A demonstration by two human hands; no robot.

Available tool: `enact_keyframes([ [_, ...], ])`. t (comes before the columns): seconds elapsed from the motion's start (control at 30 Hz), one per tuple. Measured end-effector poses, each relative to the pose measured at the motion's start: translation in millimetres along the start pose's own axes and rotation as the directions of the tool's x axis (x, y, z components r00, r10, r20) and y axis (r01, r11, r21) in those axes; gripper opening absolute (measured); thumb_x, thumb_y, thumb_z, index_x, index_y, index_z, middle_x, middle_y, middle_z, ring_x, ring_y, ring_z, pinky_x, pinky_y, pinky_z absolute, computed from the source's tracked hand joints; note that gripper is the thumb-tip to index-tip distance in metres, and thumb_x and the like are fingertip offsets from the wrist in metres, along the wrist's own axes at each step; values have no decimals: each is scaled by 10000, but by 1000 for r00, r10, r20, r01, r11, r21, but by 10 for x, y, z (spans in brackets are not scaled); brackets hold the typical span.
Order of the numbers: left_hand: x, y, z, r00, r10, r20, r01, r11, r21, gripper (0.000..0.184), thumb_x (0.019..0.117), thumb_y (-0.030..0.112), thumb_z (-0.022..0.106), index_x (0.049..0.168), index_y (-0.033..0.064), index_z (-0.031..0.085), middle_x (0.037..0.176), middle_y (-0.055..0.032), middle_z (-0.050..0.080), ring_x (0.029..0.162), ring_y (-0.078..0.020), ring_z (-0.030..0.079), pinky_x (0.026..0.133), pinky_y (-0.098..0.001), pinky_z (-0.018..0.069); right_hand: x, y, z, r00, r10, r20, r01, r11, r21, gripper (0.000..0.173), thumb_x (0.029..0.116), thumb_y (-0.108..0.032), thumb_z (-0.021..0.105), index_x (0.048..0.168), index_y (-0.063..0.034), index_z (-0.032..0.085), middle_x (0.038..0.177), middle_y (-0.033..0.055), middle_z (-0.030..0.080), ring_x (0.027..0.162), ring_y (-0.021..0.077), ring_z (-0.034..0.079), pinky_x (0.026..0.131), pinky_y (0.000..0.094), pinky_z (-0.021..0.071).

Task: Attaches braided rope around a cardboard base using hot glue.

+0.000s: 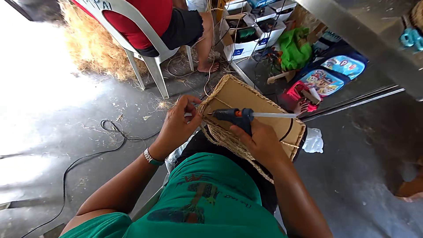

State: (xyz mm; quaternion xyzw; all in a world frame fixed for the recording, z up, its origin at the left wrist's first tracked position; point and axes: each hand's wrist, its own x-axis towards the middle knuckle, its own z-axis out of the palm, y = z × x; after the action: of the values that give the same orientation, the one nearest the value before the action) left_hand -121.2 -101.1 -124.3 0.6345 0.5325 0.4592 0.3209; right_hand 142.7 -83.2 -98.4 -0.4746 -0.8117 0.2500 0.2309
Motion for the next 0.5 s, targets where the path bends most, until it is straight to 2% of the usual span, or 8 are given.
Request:
enact_keyframes([
  [0.13, -4, 6, 6, 1000, -5, 0, 5, 1000, -5, 326, 983, 128, 639, 1290, 53, 557, 955, -50, 663, 835, -114, 690, 722, -283, 614, 29, 16, 2, 1000, 17, -17, -17, 1000, 22, 455, 1036, -538, 529, 1113, -103, 638, 734, 1, 635, 624, 108, 638, 572, 337, 561],
  [0.23, -2, 2, -1, 1000, -6, 1, 6, 1000, -7, 326, 983, 135, 638, 1290, 59, 557, 961, -50, 663, 838, -116, 689, 722, -284, 613, 29, -5, 5, 1000, -24, -17, 24, 999, 27, 448, 1030, -531, 546, 1096, -103, 662, 749, -2, 634, 647, 92, 627, 590, 313, 551],
  [0.4, -4, 8, -1, 1000, -16, 4, 16, 1000, -20, 328, 985, 129, 638, 1295, 61, 555, 953, -49, 662, 831, -114, 690, 720, -279, 612, 49, -25, -5, 1000, 6, 1, -6, 1000, 10, 483, 1037, -558, 505, 1145, -103, 626, 732, 0, 619, 610, 107, 621, 557, 326, 546],
  [0.5, -2, 15, 0, 1000, -15, 1, 15, 1000, -26, 322, 984, 132, 638, 1288, 64, 557, 953, -47, 659, 835, -116, 690, 721, -281, 613, 54, -23, 19, 1000, 8, 10, -8, 1000, 16, 463, 1038, -542, 519, 1122, -100, 628, 729, -3, 619, 610, 101, 621, 563, 317, 552],
])
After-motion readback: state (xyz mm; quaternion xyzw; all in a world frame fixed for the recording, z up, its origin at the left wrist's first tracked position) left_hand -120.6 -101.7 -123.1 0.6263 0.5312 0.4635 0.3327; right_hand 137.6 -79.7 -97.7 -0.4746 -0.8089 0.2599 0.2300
